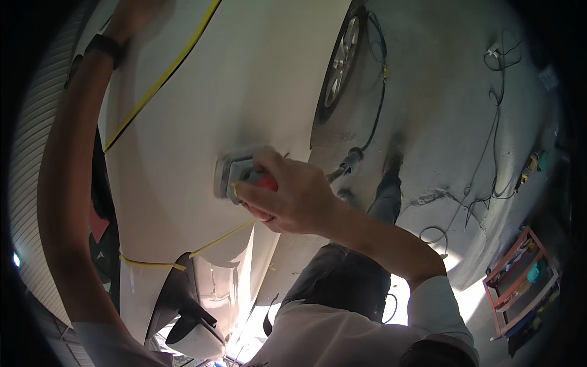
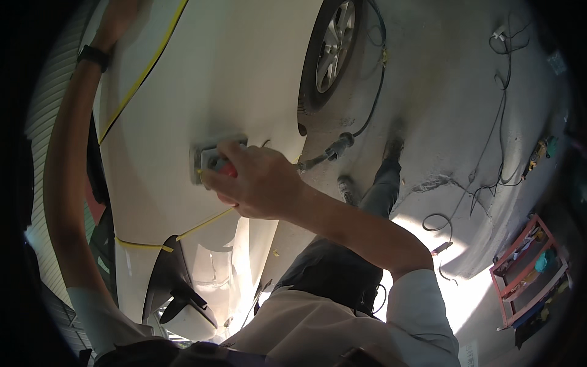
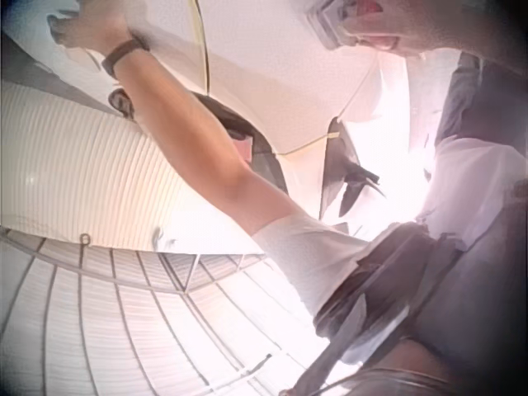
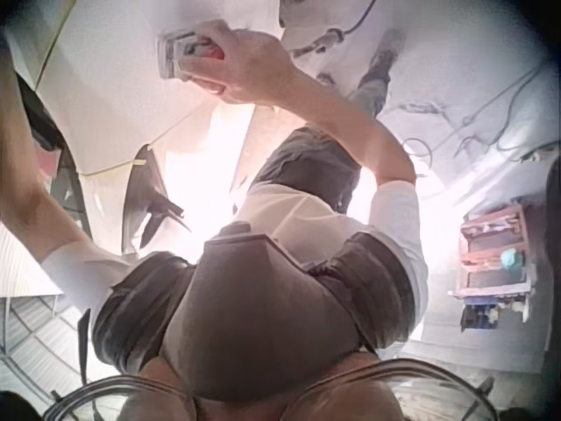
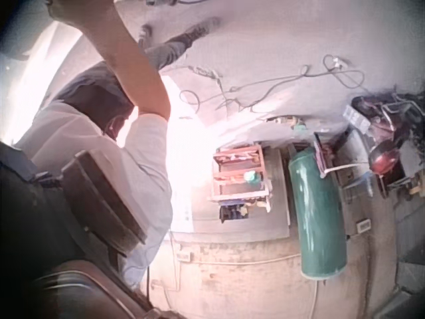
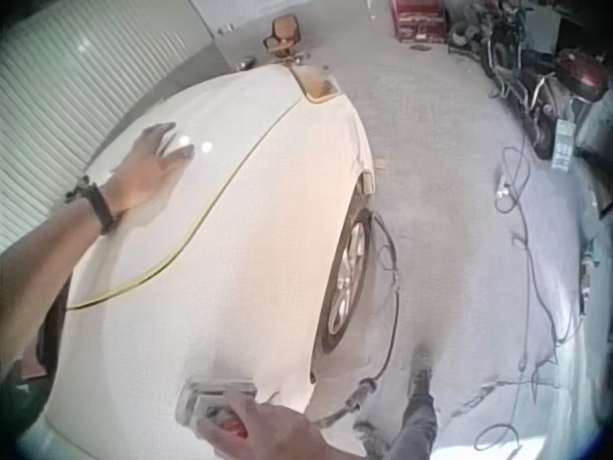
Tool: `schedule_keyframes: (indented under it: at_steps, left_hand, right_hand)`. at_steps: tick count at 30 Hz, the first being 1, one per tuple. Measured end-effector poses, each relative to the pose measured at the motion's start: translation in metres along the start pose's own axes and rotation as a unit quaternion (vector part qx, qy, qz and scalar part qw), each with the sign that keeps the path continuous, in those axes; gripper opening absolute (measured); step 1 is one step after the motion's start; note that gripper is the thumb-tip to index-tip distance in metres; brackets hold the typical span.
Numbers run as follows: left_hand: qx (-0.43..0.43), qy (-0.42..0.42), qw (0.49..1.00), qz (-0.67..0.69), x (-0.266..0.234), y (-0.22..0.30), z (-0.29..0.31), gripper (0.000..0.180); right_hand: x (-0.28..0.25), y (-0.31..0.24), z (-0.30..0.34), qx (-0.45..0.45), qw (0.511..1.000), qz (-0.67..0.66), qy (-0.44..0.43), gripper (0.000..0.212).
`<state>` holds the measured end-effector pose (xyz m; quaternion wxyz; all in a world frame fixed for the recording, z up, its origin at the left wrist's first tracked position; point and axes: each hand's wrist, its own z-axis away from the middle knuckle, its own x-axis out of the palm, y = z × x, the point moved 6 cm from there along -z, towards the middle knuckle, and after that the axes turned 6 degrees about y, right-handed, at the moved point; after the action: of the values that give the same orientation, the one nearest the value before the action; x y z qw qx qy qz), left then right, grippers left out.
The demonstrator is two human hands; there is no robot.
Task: The person applies yellow masking tape along the front fender and headlight area of a white car to protect adjacent surfaces. Then, using a handheld electric sander with a sanding pad, the person sands the taped-off fender area in back-and-forth motions, moving along the panel and around the headlight.
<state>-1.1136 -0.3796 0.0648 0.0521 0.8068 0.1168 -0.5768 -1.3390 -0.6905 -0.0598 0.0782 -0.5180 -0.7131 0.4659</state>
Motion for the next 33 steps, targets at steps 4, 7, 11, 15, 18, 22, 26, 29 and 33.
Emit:
schedule_keyframes:
  at_steps: [4,7,11,15,18,22,26,29,33]
  left_hand:
    - [0.036,-0.006,0.999,0.017,0.0,-0.002,0.001,0.07]
    - [0.196,-0.002,0.977,-0.085,0.002,0.005,0.003,0.067]
    - [0.051,-0.029,0.998,-0.007,0.0,0.001,0.006,0.064]
    - [-0.004,-0.024,0.995,0.1,-0.005,0.022,0.015,0.065]
    - [0.076,-0.046,0.996,-0.009,-0.011,0.026,0.013,0.065]
    - [0.314,-0.018,0.94,-0.135,-0.008,0.017,0.016,0.054]
    - [0.345,0.015,0.932,-0.106,-0.001,0.002,0.019,0.048]
    - [0.18,-0.017,0.983,-0.015,0.002,-0.005,0.015,0.061]
    - [0.034,-0.01,0.997,0.067,0.0,0.0,0.011,0.077]
  right_hand:
    - [-0.063,0.084,-0.067,0.037,0.996,0.041,0.064,0.06]
    - [-0.121,0.149,-0.132,0.048,0.989,0.079,0.114,0.06]
    - [-0.148,0.196,-0.147,0.139,0.983,-0.01,0.119,0.047]
    - [-0.081,0.116,-0.084,0.048,0.995,-0.027,0.086,0.052]
    - [-0.055,0.05,-0.059,-0.037,0.994,-0.038,0.096,0.034]
    - [-0.077,0.084,-0.093,0.019,0.997,-0.062,0.032,0.039]
    - [-0.128,0.16,-0.161,0.054,0.997,0.029,0.041,0.036]
    - [-0.167,0.216,-0.211,0.076,0.992,0.082,0.056,0.056]
    - [-0.205,0.286,-0.235,0.225,0.969,0.1,0.034,0.057]
